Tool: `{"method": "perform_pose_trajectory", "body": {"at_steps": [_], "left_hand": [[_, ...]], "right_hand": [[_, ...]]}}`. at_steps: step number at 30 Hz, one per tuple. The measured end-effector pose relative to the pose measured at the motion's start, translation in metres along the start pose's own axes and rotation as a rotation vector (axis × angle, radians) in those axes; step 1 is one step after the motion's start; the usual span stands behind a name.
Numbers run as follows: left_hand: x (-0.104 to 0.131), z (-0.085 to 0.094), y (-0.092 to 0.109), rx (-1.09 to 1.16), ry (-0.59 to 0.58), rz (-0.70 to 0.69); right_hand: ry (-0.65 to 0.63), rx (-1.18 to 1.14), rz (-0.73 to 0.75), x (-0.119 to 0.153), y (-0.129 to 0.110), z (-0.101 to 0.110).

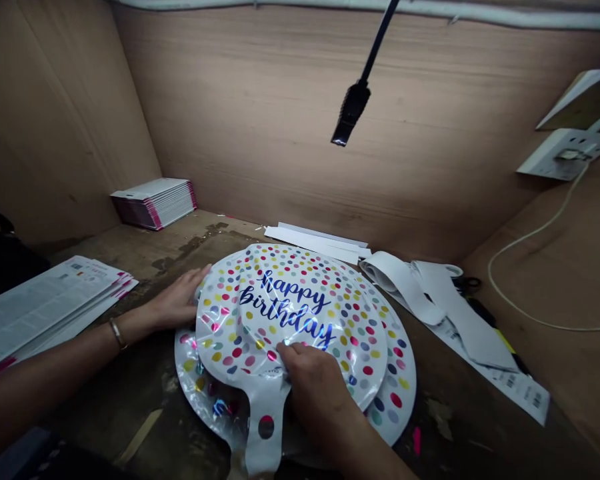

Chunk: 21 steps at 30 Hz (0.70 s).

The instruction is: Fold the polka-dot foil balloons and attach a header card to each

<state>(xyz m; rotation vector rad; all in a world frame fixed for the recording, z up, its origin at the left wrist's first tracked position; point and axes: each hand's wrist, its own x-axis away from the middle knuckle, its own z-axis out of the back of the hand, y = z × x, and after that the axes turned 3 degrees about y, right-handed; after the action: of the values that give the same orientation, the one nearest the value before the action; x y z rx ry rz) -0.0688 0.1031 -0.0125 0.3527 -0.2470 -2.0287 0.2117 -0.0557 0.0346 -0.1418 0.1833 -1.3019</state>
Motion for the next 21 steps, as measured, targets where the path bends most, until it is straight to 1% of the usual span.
{"method": "perform_pose_trajectory", "body": {"at_steps": [1, 2, 3, 4, 5, 6, 7, 9, 10, 12, 13, 15, 17, 19, 21], "left_hand": [[0.006, 0.004, 0.003, -0.037, 0.042, -0.035], [0.013, 0.007, 0.007, -0.082, 0.085, -0.106], [0.019, 0.01, 0.013, -0.125, 0.114, -0.209], [0.026, 0.012, 0.02, -0.158, 0.118, -0.328], [0.032, 0.013, 0.027, -0.169, 0.094, -0.438], [0.036, 0.013, 0.033, -0.159, 0.049, -0.516], [0.04, 0.011, 0.038, -0.13, -0.002, -0.556], [0.044, 0.007, 0.042, -0.038, -0.069, -0.535], [0.045, 0.004, 0.042, 0.011, -0.087, -0.503], [0.046, 0.002, 0.039, 0.081, -0.119, -0.455], [0.046, 0.003, 0.037, 0.1, -0.137, -0.449], [0.044, 0.007, 0.032, 0.121, -0.182, -0.471], [0.04, 0.013, 0.026, 0.143, -0.232, -0.505], [0.032, 0.018, 0.016, 0.195, -0.27, -0.503], [0.02, 0.02, 0.002, 0.261, -0.284, -0.427]], "right_hand": [[0.002, -0.008, -0.01, 0.0, 0.002, 0.0], [0.008, -0.013, -0.017, -0.001, 0.002, 0.0], [0.012, -0.018, -0.017, -0.002, 0.002, 0.0], [0.014, -0.025, -0.012, -0.003, 0.0, 0.0], [0.011, -0.032, -0.003, -0.004, -0.001, 0.0], [0.003, -0.042, 0.008, -0.004, -0.003, 0.0], [-0.016, -0.057, 0.022, -0.003, -0.003, 0.0], [-0.082, -0.09, 0.058, 0.003, 0.003, 0.001], [-0.122, -0.099, 0.063, 0.007, 0.012, 0.001], [-0.195, -0.106, 0.032, 0.019, 0.038, 0.001], [-0.21, -0.106, -0.008, 0.024, 0.054, 0.0], [-0.193, -0.144, -0.051, 0.032, 0.084, -0.001], [-0.129, -0.193, -0.071, 0.035, 0.102, -0.003], [-0.062, -0.241, -0.108, 0.032, 0.108, -0.004], [-0.024, -0.287, -0.188, 0.025, 0.108, -0.002]]}}
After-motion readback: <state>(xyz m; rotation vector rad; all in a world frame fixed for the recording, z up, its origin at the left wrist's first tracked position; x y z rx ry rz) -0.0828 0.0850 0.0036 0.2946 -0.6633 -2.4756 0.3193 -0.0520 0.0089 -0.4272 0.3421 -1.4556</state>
